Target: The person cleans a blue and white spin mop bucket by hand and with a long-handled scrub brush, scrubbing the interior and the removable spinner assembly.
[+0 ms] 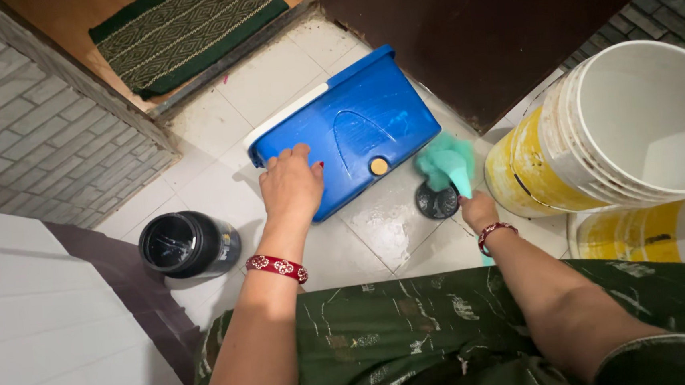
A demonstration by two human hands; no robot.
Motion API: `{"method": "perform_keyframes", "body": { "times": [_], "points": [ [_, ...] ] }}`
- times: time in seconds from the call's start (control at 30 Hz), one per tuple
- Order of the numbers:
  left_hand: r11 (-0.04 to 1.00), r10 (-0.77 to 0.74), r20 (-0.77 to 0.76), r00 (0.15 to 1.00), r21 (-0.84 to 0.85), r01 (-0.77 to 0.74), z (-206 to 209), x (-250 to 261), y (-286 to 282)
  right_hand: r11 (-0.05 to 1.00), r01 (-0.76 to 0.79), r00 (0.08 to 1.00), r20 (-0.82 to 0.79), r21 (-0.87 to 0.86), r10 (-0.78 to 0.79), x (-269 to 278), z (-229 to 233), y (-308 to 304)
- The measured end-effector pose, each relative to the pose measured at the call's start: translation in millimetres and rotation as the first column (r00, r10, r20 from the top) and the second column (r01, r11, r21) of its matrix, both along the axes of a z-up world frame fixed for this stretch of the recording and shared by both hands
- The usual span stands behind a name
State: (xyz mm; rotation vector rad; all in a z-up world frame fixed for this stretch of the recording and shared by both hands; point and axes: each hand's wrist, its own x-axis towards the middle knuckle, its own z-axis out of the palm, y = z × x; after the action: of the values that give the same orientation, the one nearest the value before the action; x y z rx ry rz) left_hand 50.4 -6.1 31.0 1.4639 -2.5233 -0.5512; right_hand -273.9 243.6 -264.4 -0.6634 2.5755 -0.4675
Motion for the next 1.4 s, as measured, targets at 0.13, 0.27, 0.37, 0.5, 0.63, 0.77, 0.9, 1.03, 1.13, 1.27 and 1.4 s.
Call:
{"method": "perform_keyframes", "body": {
  "times": [0.13, 0.27, 0.37, 0.5, 0.63, 0.77, 0.9, 1.03, 1.13, 1.27, 1.4],
  "points": [
    [1.0, 0.0, 0.006, 1.0, -0.019, 0.0, -0.2, 2.9, -2.3, 0.972, -0.226, 0.974, 0.034, 0.07, 0.225, 8.0, 14.9, 0.6],
    [1.0, -0.015, -0.021, 1.0, -0.013, 0.015, -0.5, -6.3, 1.3, 0.967, -0.19, 0.975, -0.083, 0.169, 0.206, 3.5, 39.1, 14.1],
    [1.0, -0.029, -0.007, 1.0, 0.001, 0.029, 0.7, -13.2, 2.3, 0.999, -0.014, 0.999, -0.043, 0.052, 0.016, -22.0, 36.5, 28.6],
    [0.999, -0.044, -0.045, 0.998, -0.028, 0.043, -1.2, -19.9, 0.0, 0.797, 0.539, 0.784, 0.506, -0.27, -0.359, -48.0, 34.1, 30.1],
    [0.998, -0.055, -0.041, 0.998, -0.038, 0.054, -4.7, -32.3, 6.1, 0.619, 0.641, 0.731, 0.605, -0.453, -0.315, -40.3, 59.2, 24.8],
    [0.997, -0.062, -0.052, 0.997, -0.054, 0.059, -4.2, -37.7, 6.6, 0.655, 0.512, 0.84, 0.483, -0.556, -0.247, -8.7, 63.8, 26.2],
    [0.996, -0.065, -0.051, 0.997, -0.064, 0.062, -5.0, -39.0, 9.3, 0.703, 0.602, 0.76, 0.544, -0.379, -0.357, 36.8, 25.5, 37.2],
    [0.995, -0.066, -0.039, 0.997, -0.075, 0.063, -8.1, -39.4, 9.4, 0.9, 0.407, 0.824, 0.489, -0.158, -0.287, 62.1, 7.6, 37.9],
    [0.993, -0.073, -0.056, 0.996, -0.094, 0.068, -10.4, -36.3, 6.5, 0.913, 0.339, 0.818, 0.55, -0.228, -0.167, 69.7, -10.9, 19.3],
    [0.997, -0.061, -0.016, 0.998, -0.058, 0.06, -9.4, -33.8, 6.7, 0.982, 0.004, 0.952, 0.3, -0.191, 0.055, 60.9, -6.4, -14.6],
    [0.995, -0.06, -0.018, 0.998, -0.08, 0.059, -11.3, -28.9, 3.7, 0.973, -0.219, 0.955, 0.191, -0.07, 0.229, 60.5, 33.7, -35.3]
  ]
}}
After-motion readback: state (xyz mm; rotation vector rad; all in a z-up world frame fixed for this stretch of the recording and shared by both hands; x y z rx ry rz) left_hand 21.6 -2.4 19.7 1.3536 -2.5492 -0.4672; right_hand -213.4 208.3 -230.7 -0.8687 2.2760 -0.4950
